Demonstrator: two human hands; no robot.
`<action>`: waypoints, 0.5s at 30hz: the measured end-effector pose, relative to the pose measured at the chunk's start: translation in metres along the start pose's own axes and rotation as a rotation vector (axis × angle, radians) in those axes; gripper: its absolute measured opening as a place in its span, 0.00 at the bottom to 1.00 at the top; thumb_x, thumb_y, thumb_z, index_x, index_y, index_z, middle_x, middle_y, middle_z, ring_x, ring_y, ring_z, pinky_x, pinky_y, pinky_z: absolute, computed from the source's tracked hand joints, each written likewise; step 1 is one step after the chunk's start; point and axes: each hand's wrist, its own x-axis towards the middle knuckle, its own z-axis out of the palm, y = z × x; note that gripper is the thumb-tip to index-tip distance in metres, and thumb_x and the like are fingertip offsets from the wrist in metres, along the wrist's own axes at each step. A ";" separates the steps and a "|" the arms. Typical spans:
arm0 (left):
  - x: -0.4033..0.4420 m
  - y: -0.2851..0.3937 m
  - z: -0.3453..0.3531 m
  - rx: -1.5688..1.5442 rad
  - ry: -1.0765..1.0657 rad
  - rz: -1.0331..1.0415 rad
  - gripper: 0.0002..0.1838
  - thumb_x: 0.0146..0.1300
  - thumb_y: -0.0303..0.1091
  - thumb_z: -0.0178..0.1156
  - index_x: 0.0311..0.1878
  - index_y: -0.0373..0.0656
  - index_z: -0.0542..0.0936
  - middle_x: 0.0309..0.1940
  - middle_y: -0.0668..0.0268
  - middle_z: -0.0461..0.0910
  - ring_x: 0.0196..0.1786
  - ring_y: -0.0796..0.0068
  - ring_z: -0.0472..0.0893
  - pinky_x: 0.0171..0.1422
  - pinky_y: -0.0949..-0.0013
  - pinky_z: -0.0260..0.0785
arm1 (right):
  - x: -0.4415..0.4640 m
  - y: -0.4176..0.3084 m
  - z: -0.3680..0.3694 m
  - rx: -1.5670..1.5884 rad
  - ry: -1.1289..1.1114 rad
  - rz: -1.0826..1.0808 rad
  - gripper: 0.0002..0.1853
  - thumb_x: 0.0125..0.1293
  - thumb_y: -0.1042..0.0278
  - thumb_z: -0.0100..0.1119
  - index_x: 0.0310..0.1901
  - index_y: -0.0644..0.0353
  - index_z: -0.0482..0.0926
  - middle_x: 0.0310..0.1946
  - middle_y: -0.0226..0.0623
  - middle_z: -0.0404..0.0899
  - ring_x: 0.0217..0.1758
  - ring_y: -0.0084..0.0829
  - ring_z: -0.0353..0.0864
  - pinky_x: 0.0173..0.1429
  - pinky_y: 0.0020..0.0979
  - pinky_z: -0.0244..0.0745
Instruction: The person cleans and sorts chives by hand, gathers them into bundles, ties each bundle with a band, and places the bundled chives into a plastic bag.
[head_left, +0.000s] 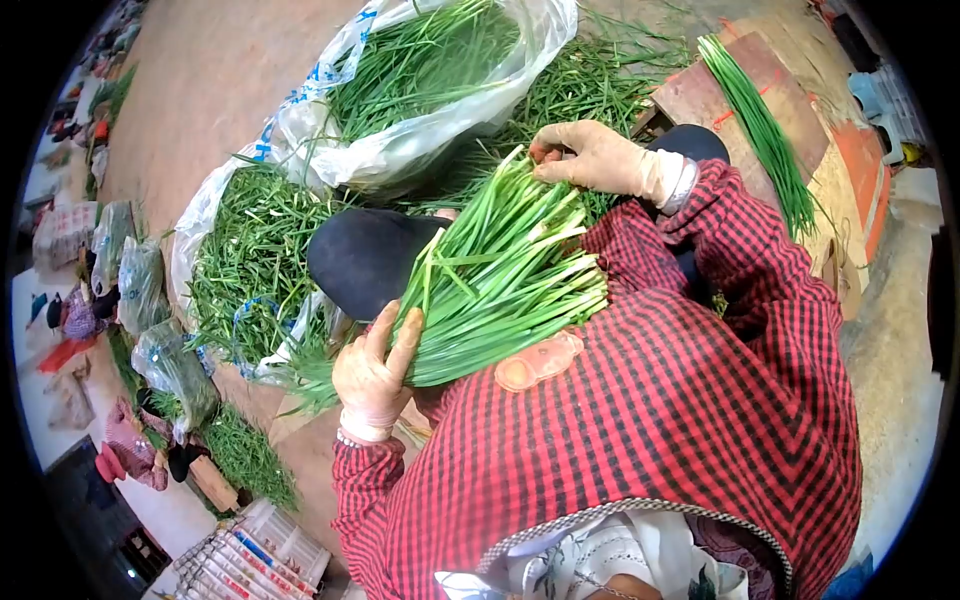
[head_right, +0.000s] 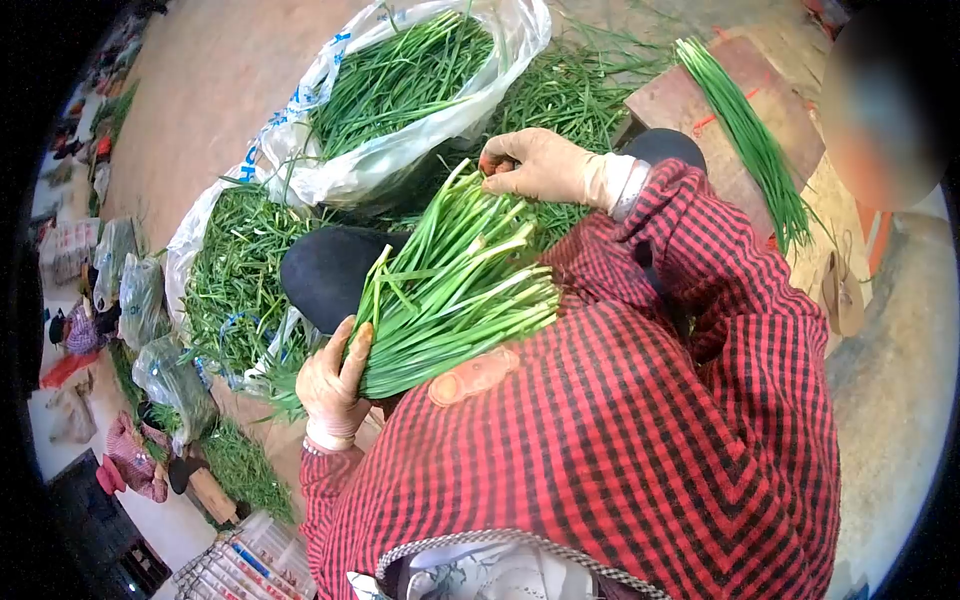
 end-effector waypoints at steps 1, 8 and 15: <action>-0.001 -0.001 0.003 0.007 0.013 0.001 0.46 0.36 0.23 0.66 0.66 0.61 0.72 0.59 0.65 0.76 0.36 0.66 0.79 0.38 0.66 0.72 | -0.001 0.000 0.002 0.063 0.020 0.037 0.14 0.59 0.61 0.64 0.41 0.62 0.79 0.28 0.34 0.78 0.34 0.26 0.77 0.43 0.28 0.73; 0.002 0.000 0.005 -0.020 0.076 0.024 0.47 0.34 0.21 0.66 0.66 0.60 0.72 0.59 0.64 0.77 0.35 0.65 0.80 0.37 0.64 0.72 | -0.005 -0.016 -0.022 0.313 0.289 0.171 0.12 0.60 0.63 0.64 0.39 0.62 0.79 0.28 0.30 0.77 0.29 0.20 0.74 0.34 0.24 0.74; -0.009 -0.002 0.017 -0.057 0.094 -0.057 0.47 0.33 0.18 0.63 0.66 0.59 0.73 0.58 0.62 0.78 0.35 0.62 0.80 0.36 0.64 0.71 | -0.023 0.015 -0.057 -0.319 0.339 0.033 0.26 0.64 0.55 0.64 0.60 0.58 0.74 0.51 0.41 0.78 0.59 0.34 0.75 0.66 0.34 0.69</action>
